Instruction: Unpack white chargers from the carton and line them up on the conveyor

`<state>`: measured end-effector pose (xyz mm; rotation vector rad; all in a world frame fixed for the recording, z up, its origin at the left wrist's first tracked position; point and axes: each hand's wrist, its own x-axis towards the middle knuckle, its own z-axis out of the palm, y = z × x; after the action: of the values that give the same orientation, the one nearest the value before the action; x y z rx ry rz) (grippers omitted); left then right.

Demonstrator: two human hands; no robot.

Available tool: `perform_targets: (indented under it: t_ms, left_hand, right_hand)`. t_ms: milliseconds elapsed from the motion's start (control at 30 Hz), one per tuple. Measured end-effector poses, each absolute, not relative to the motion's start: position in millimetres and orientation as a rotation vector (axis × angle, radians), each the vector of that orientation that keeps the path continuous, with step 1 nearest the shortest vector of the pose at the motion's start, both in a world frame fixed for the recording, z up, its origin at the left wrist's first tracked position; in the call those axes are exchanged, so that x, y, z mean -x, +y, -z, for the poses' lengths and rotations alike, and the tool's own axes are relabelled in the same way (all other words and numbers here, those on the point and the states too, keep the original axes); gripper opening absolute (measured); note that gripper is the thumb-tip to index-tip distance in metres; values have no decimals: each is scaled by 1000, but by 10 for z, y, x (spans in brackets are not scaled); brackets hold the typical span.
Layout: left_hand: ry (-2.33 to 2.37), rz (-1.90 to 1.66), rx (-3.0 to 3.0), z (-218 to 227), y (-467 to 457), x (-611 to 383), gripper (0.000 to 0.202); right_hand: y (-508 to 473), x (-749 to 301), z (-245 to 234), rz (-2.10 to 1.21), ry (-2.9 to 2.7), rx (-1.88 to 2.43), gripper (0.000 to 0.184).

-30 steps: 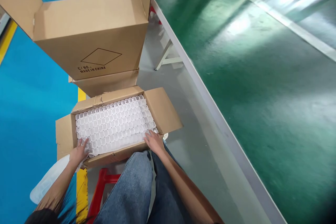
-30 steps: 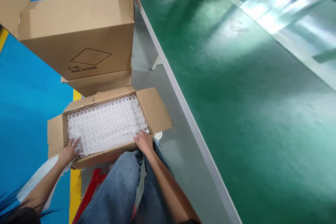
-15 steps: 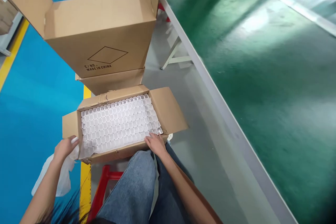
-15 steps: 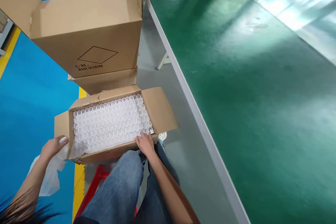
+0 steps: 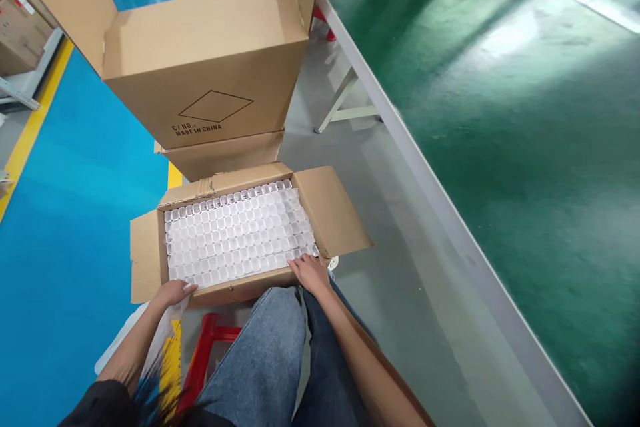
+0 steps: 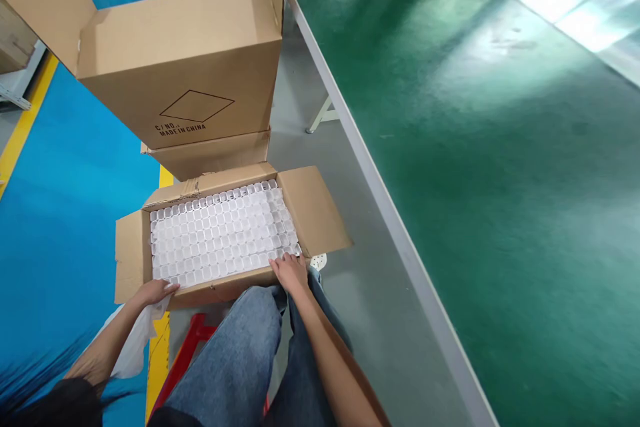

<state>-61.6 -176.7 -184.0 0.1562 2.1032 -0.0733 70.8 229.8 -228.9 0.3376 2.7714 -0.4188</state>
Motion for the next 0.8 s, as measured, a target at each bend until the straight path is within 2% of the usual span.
perform_targets:
  t_ms: [167, 267, 367, 467, 567, 633, 733, 800]
  left_hand:
    - [2108, -130, -71, 1617, -1791, 697, 37]
    - [2186, -352, -25, 1243, -1797, 816, 43]
    - [2232, -680, -20, 793, -1667, 886, 58]
    - [2129, -1024, -62, 498, -1311, 835, 69]
    - [1974, -1253, -78, 471, -835, 725, 80]
    - [1923, -1353, -71, 550, -567, 684, 86]
    - [1912, -1408, -68, 681, -373, 719, 86]
    - [1937, -1362, -79, 736, -391, 791, 82]
  right_hand:
    - [2334, -724, 2258, 560, 2781, -353, 38]
    - [2372, -735, 2178, 689, 2806, -381, 37]
    - [2306, -701, 2029, 812, 2841, -385, 42]
    - [2034, -595, 1806, 1285, 2722, -244, 47]
    - [1635, -456, 1584, 1859, 2244, 31, 67]
    - [1409, -384, 1495, 2011, 1936, 99, 77]
    - [1281, -338, 1489, 2117, 1786, -74, 59]
    - [1362, -336, 1538, 2151, 1847, -254, 57]
